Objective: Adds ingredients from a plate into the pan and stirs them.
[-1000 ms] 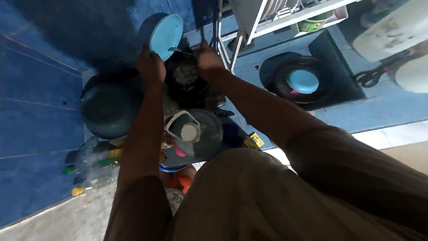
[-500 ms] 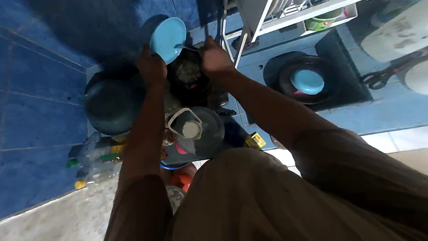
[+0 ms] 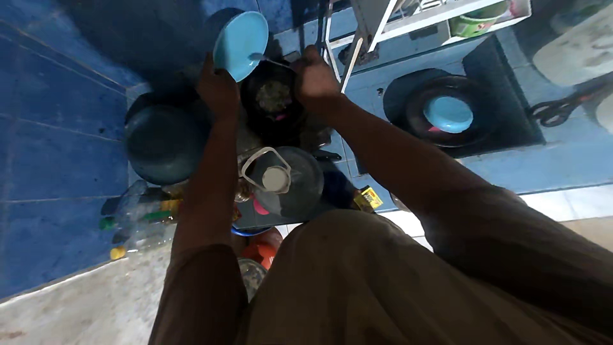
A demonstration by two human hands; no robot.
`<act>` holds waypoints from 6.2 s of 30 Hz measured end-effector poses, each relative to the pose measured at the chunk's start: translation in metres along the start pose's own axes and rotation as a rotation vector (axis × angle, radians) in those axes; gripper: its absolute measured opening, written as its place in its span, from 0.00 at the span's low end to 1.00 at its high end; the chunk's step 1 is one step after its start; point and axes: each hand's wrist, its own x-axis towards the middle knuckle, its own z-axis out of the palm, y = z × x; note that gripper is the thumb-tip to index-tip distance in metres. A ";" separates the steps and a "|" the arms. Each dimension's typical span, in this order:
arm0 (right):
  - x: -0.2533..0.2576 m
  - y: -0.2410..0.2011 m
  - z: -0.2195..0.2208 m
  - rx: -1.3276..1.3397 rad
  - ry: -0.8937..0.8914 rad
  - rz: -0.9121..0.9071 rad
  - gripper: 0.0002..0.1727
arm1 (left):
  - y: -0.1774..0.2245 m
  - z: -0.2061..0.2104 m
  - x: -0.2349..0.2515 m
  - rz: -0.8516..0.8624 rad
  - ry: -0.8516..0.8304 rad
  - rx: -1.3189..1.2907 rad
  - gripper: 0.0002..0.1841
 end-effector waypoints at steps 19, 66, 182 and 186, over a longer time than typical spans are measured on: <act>0.013 0.006 0.010 -0.043 -0.007 -0.172 0.21 | 0.002 0.007 0.001 -0.015 -0.034 -0.023 0.26; 0.047 0.006 0.016 -0.330 -0.427 -0.025 0.20 | -0.234 -0.186 -0.545 -1.444 0.153 -0.450 0.21; 0.032 0.023 0.011 -0.370 -0.389 -0.023 0.20 | -0.254 -0.081 -0.557 -1.171 -0.802 0.176 0.21; 0.029 0.023 0.016 -0.390 -0.476 -0.021 0.17 | -0.251 -0.078 -0.556 -1.125 -0.830 0.165 0.20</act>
